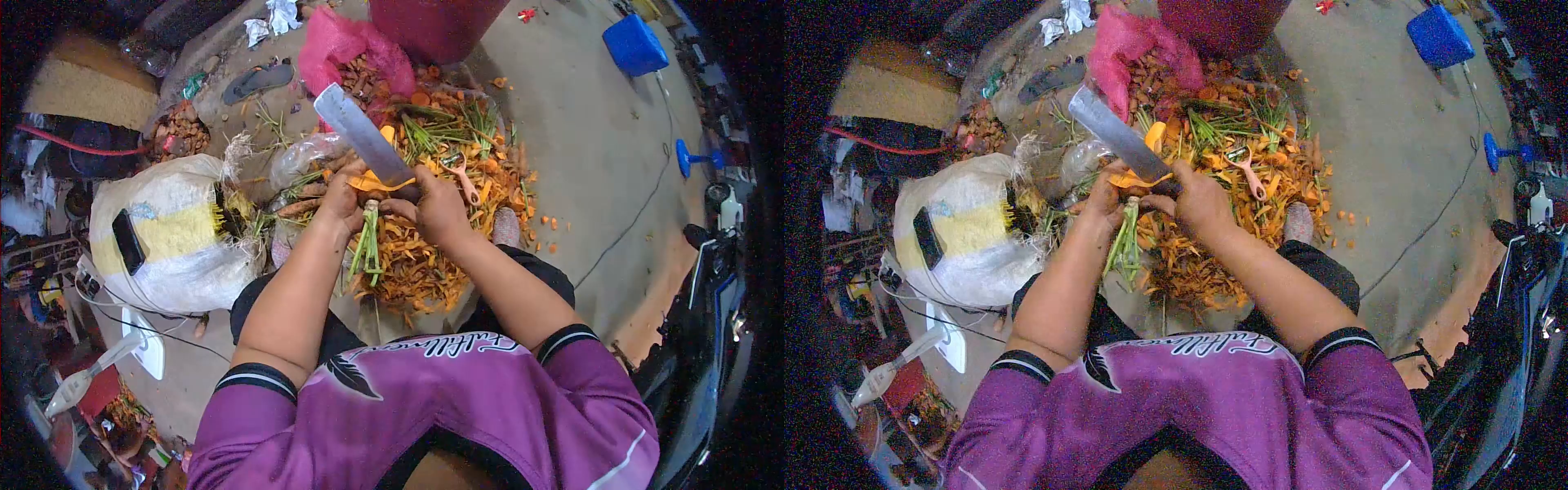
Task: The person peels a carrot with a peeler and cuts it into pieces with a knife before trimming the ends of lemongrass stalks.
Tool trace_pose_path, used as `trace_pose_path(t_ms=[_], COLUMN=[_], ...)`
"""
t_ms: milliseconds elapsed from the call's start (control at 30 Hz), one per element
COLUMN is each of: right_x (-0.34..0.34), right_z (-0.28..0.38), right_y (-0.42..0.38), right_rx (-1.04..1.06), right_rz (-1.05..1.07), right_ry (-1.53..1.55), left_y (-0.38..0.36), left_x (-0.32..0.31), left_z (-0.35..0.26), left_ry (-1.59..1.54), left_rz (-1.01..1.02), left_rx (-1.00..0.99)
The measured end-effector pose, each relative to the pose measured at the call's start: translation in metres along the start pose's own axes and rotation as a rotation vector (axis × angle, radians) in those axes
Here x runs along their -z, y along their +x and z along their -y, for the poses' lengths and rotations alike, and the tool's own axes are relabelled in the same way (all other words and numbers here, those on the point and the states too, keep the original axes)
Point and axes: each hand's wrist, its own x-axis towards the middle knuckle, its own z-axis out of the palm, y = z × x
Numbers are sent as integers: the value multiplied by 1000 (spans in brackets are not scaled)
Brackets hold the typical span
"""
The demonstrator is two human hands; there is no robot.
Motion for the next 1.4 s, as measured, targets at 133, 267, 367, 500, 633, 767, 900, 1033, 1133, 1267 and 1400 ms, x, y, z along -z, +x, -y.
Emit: trace_pose_path(t_ms=[133, 267, 367, 500, 633, 767, 900, 1033, 1133, 1267, 1400], right_x=[-2, -6, 0, 8, 29, 43, 38, 30, 24, 22, 20], right_z=[8, 7, 0, -26, -40, -28, -33, -42, -44, -51, -52], right_y=[-4, -6, 1, 11, 16, 4, 9, 9, 6, 9, 4], right_rx=[-89, -91, -99, -268, -532, -567, -83, 66, 152, 51, 42], right_rz=[57, 63, 118, 117, 299, 435, 392, 345, 284, 346, 350], right_ry=[-50, -84, 42, 560, 1072, 1209, 681, 294, 272, 122, 414], left_y=[3, 13, 12, 2, 12, -1, -14, -9, -11, -12, -18], left_x=[-4, 1, -6, -21, 6, -7, -31, -27, -27, -26, -30], left_z=[8, 15, 14, -3, -1, 2, 7, 18, 21, 19, 11], left_ry=[28, 111, 13, 407, 1244, 1464, 1420, 1523, 1591, 1514, 1408], left_rz=[-108, -209, -202, -99, -59, 118, -49, -96, -92, -26, 85], left_rx=[-111, -57, 17, 168, -520, -705, -556, -562, -603, -477, -274])
